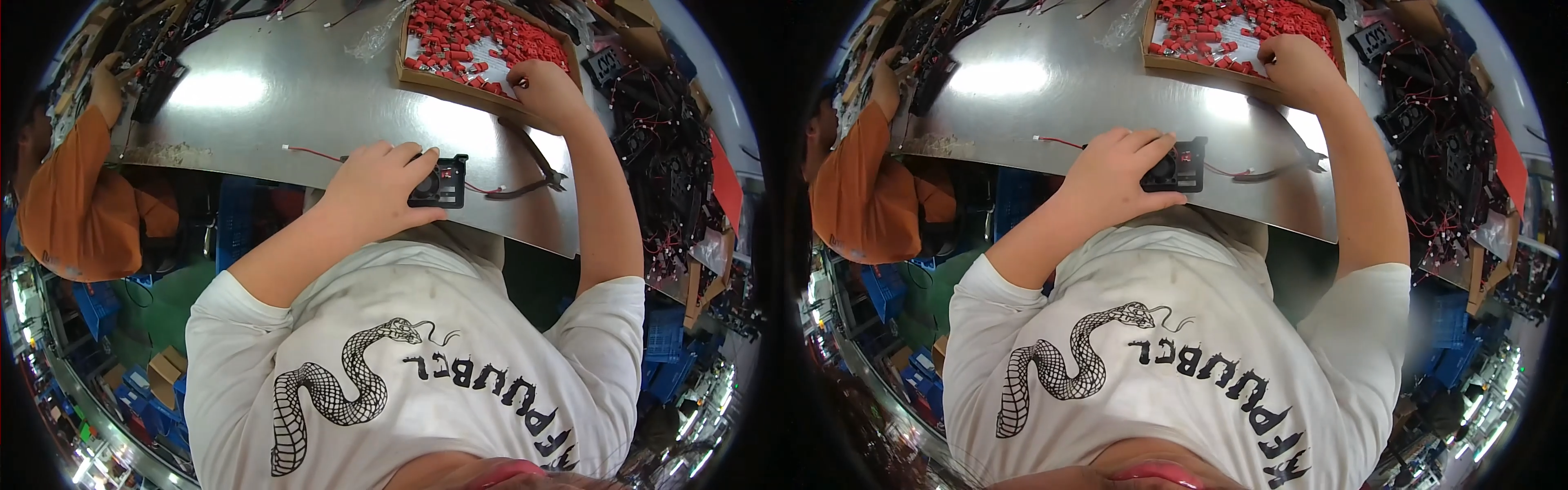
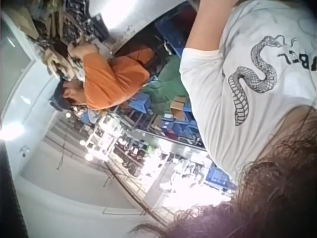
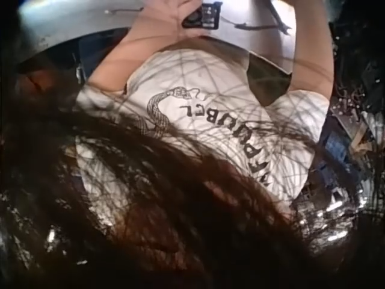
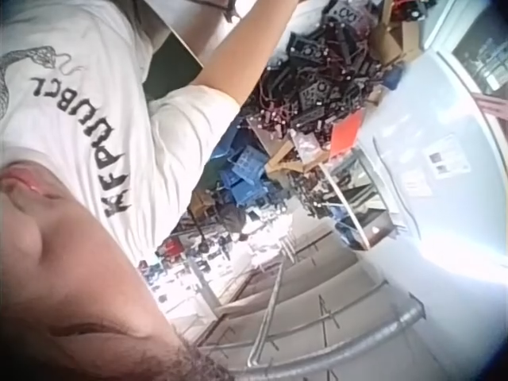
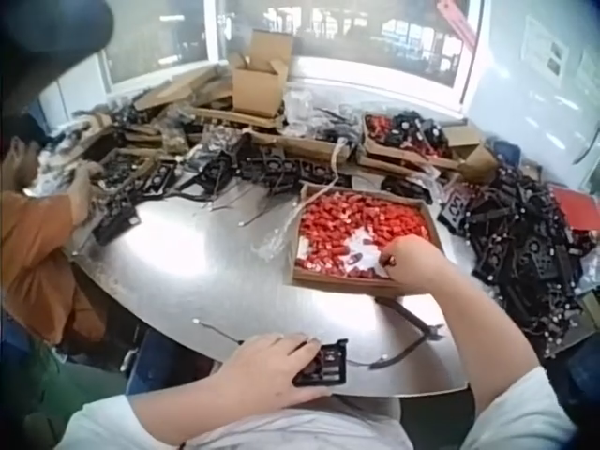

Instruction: Assembling electronic components by preparing and crimping wires into a module housing.

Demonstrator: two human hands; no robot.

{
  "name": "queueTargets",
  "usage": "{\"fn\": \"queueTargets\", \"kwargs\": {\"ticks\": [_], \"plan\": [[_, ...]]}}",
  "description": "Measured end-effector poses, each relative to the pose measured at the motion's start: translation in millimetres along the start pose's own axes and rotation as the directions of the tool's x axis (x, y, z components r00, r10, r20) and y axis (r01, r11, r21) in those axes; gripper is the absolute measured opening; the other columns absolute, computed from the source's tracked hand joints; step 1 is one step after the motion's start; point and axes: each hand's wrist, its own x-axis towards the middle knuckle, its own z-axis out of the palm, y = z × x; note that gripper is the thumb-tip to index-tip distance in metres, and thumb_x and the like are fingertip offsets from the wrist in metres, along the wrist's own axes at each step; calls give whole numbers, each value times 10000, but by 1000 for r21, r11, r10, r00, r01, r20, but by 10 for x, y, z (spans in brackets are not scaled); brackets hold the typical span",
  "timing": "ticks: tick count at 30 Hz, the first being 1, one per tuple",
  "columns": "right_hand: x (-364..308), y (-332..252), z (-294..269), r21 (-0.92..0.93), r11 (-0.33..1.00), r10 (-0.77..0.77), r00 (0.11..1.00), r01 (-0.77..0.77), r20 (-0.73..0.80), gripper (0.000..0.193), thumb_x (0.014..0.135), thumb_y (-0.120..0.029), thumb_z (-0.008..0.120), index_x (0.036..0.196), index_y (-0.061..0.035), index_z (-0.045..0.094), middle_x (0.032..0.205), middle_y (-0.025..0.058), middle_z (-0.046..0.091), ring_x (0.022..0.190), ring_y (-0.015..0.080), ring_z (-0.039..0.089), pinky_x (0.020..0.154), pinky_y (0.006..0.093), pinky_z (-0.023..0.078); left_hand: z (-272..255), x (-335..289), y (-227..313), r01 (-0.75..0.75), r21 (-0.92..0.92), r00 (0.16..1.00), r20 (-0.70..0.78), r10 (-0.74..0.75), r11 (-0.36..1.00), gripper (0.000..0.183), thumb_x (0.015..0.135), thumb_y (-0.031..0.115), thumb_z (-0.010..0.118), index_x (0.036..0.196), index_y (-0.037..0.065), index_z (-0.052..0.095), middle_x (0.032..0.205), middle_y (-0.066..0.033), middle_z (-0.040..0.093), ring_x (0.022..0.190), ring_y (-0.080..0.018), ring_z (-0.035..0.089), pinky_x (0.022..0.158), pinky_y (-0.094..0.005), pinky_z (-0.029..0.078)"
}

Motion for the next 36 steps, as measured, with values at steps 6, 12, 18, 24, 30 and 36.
{"fn": "queueTargets", "kwargs": {"ticks": [6, 12, 18, 24, 30, 36], "plan": [[-439, -325, 42, 502, 837, 17, 906, 219, -423, 206, 866, -4, 704, 1069, -7, 735, 1012, 75, 723, 920, 162, 681, 831, 295, 545, 42, -68, 4, 51, 17, 999, -9, -51, 999, 715, 800, 540, 787, 1310, 64, 628, 1136, -106, 669, 998, -305, 643, 873, -431, 525], [-1190, -1191, 384, 483, 858, -65, 969, 177, -239, 213, 812, 54, 712, 1018, 15, 751, 1080, 102, 698, 871, 175, 705, 687, 269, 578, 35, -11, 25, 37, 17, 999, 15, -37, 999, 720, 771, 500, 816, 1313, 64, 628, 1226, -107, 669, 1008, -314, 644, 908, -422, 524], [-1168, -1287, 388, 379, 912, -72, 970, 159, -233, 189, 813, 34, 756, 1000, 10, 756, 1061, 97, 709, 856, 192, 717, 733, 289, 597, 54, -17, 1, 39, 39, 999, 1, -39, 998, 730, 781, 558, 795, 1304, 75, 636, 1105, -83, 669, 971, -293, 647, 858, -421, 533], [-1177, -1179, 414, 498, 845, -76, 965, 196, -251, 171, 803, 59, 757, 970, 19, 746, 1033, 106, 720, 874, 194, 721, 734, 301, 604, 75, -35, 5, 26, 62, 999, -35, -23, 998, 728, 774, 565, 797, 1291, 75, 645, 1084, -76, 670, 947, -283, 647, 828, -400, 538], [-1190, -1167, 452, 369, 868, -192, 911, 331, -365, 159, 773, 52, 776, 916, -13, 756, 1009, 88, 740, 896, 220, 712, 764, 314, 595, 58, -23, 13, 25, 64, 1000, -11, -24, 998, 736, 783, 576, 785, 1304, 75, 641, 1075, -78, 676, 970, -277, 642, 842, -402, 528], [-1085, -1081, 514, 229, 872, -340, 871, 434, -355, 202, 700, 36, 807, 887, -28, 763, 971, 47, 753, 927, 240, 658, 822, 349, 543, 48, -31, 16, 36, 75, 999, 6, -36, 997, 738, 799, 582, 772, 1317, 75, 635, 1095, -76, 673, 979, -276, 643, 845, -407, 525]]}}
